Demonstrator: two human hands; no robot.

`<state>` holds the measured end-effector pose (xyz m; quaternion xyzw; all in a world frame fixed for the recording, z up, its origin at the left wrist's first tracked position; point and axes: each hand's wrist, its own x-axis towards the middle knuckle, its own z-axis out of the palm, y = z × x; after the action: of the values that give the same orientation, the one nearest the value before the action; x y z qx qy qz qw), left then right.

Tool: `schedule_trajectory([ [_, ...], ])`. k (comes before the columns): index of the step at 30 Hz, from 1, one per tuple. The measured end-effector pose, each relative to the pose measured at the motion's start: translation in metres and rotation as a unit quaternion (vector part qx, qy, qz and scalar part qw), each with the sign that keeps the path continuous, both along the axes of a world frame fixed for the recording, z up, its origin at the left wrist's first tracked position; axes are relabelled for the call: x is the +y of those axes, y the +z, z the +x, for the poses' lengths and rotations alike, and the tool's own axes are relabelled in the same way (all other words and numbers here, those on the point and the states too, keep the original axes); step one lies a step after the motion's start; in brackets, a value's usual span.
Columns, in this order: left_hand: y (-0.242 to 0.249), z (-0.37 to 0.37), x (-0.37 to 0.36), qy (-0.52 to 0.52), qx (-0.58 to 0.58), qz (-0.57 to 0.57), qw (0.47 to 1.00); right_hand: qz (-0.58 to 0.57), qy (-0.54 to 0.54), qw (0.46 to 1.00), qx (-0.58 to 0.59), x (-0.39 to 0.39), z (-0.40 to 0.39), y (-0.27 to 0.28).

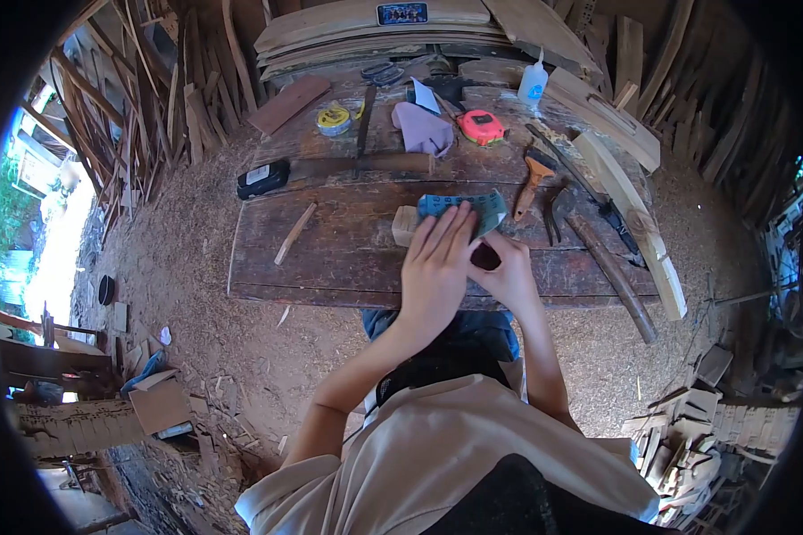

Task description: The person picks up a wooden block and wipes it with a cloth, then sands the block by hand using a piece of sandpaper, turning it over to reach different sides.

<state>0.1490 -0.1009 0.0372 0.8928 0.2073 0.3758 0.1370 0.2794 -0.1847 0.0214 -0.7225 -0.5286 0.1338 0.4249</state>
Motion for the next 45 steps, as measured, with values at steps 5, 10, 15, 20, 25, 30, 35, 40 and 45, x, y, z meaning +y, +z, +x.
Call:
schedule_trajectory([
  [5, 0.006, -0.027, 0.03, 0.091, 0.024, 0.019, 0.995, 0.108, -0.003, 0.994, -0.005, 0.007, -0.003, -0.007],
  [10, 0.002, -0.017, 0.027, 0.113, -0.005, 0.015, 0.993, 0.123, -0.001, 0.992, -0.037, 0.008, -0.004, -0.006],
  [15, -0.002, 0.014, 0.009, 0.052, -0.014, 0.015, 0.998, 0.091, -0.006, 0.996, 0.001, 0.003, -0.002, -0.003],
  [20, 0.002, 0.015, 0.0, -0.005, 0.013, 0.017, 1.0, 0.027, 0.001, 1.0, 0.002, -0.001, 0.004, -0.006],
  [25, 0.006, -0.014, 0.021, 0.058, 0.014, 0.01, 0.998, 0.099, 0.0, 0.995, 0.012, 0.005, -0.004, -0.003],
  [30, 0.003, -0.022, 0.027, 0.114, 0.011, 0.023, 0.993, 0.094, 0.006, 0.995, 0.015, 0.009, -0.006, -0.001],
  [35, -0.003, 0.011, -0.013, 0.071, 0.008, 0.017, 0.997, 0.098, -0.016, 0.995, -0.016, 0.002, -0.002, -0.01],
  [40, 0.003, 0.016, -0.016, 0.005, -0.008, -0.004, 1.0, 0.093, -0.007, 0.996, -0.006, -0.001, -0.001, -0.006],
  [45, 0.006, -0.011, 0.016, 0.055, 0.025, 0.031, 0.998, 0.094, -0.001, 0.996, 0.002, 0.005, -0.005, -0.003],
])
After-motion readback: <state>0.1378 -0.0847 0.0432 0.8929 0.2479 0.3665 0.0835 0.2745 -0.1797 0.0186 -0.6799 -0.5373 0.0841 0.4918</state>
